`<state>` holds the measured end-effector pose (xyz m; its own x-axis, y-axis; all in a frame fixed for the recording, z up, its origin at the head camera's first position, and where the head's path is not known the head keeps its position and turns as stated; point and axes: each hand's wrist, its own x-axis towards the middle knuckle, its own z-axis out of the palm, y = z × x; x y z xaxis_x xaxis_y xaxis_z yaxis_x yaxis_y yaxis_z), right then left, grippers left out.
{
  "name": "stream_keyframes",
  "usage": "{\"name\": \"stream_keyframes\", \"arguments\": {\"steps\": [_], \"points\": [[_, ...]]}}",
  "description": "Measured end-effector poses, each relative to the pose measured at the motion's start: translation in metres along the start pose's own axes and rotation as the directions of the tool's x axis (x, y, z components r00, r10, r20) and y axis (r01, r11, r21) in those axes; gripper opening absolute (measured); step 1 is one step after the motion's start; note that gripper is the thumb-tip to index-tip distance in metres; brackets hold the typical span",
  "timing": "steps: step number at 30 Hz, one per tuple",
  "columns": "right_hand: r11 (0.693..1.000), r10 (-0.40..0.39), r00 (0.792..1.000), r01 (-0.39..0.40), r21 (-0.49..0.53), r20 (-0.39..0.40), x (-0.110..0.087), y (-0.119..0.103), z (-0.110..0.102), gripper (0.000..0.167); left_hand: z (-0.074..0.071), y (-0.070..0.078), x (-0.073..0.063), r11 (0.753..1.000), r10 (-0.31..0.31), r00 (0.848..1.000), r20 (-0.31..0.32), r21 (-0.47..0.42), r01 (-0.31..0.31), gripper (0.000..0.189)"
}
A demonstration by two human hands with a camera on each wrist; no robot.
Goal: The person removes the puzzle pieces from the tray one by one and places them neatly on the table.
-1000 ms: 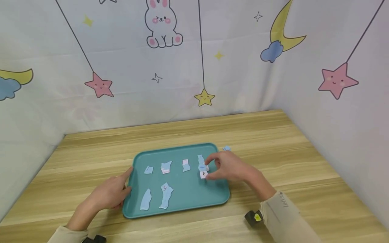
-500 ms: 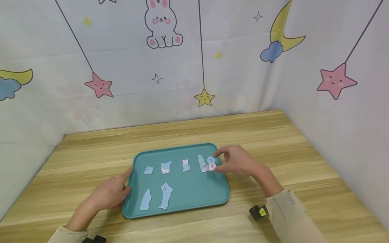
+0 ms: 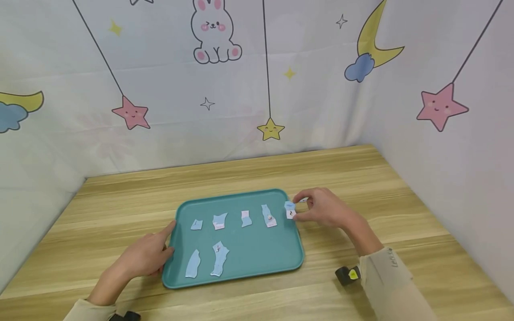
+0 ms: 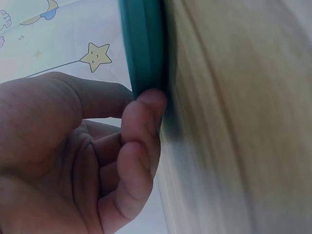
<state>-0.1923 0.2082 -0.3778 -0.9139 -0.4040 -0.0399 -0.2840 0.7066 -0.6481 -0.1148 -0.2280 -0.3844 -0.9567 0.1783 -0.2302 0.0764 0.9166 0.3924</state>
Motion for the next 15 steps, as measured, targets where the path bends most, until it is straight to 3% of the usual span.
{"name": "stream_keyframes", "arguments": {"steps": [15], "points": [[0.999, 0.011, 0.999, -0.013, -0.042, -0.03, -0.001, 0.012, -0.011, 0.041, -0.001, 0.001, 0.0, 1.0, -0.025, 0.999, 0.019, -0.007, 0.025, 0.072]]}}
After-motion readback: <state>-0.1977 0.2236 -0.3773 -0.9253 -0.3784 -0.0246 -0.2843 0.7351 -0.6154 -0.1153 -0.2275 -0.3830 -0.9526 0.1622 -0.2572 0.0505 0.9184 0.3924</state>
